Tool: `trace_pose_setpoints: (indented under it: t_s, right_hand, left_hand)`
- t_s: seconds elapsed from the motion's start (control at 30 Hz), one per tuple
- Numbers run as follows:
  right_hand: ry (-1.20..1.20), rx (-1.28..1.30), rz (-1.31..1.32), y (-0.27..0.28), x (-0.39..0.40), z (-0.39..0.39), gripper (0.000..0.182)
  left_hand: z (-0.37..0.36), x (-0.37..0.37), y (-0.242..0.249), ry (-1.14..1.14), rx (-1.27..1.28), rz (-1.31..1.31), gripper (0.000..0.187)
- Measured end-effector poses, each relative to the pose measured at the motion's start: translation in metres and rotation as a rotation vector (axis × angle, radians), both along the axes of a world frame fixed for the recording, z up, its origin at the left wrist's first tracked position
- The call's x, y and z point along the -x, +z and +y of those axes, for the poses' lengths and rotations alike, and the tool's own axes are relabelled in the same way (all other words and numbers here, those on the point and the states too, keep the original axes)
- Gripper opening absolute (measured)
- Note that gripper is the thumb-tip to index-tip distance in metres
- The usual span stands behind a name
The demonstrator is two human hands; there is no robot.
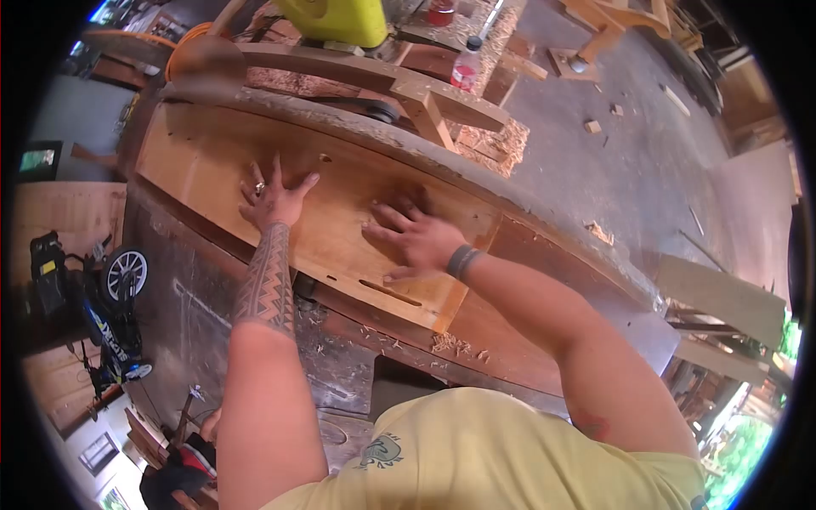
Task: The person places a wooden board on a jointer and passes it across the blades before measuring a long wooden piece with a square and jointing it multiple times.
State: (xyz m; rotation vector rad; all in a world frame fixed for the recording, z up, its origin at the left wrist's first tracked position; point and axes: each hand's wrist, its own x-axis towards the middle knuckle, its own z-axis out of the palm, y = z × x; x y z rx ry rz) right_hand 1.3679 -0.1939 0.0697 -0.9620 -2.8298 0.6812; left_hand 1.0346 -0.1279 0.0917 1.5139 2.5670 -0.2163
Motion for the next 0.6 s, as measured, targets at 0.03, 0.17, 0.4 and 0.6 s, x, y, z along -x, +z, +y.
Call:
trace_pose_setpoints:
  t_s: [0.03, 0.17, 0.4, 0.6]
  right_hand:
    - [-0.004, 0.040, 0.005, 0.001, 0.004, 0.001, 0.108]
    - [0.006, -0.063, -0.031, 0.005, 0.013, 0.007, 0.109]
    - [0.014, -0.074, -0.058, 0.011, 0.023, 0.014, 0.109]
    - [0.004, -0.042, -0.060, 0.011, 0.037, 0.017, 0.108]
  left_hand:
    - [0.001, 0.001, 0.004, 0.003, 0.008, -0.010, 0.120]
    - [0.004, 0.008, 0.007, 0.010, 0.005, -0.022, 0.121]
    - [0.009, 0.022, -0.001, -0.002, -0.044, -0.001, 0.116]
    - [0.012, 0.034, -0.003, -0.013, -0.055, 0.029, 0.116]
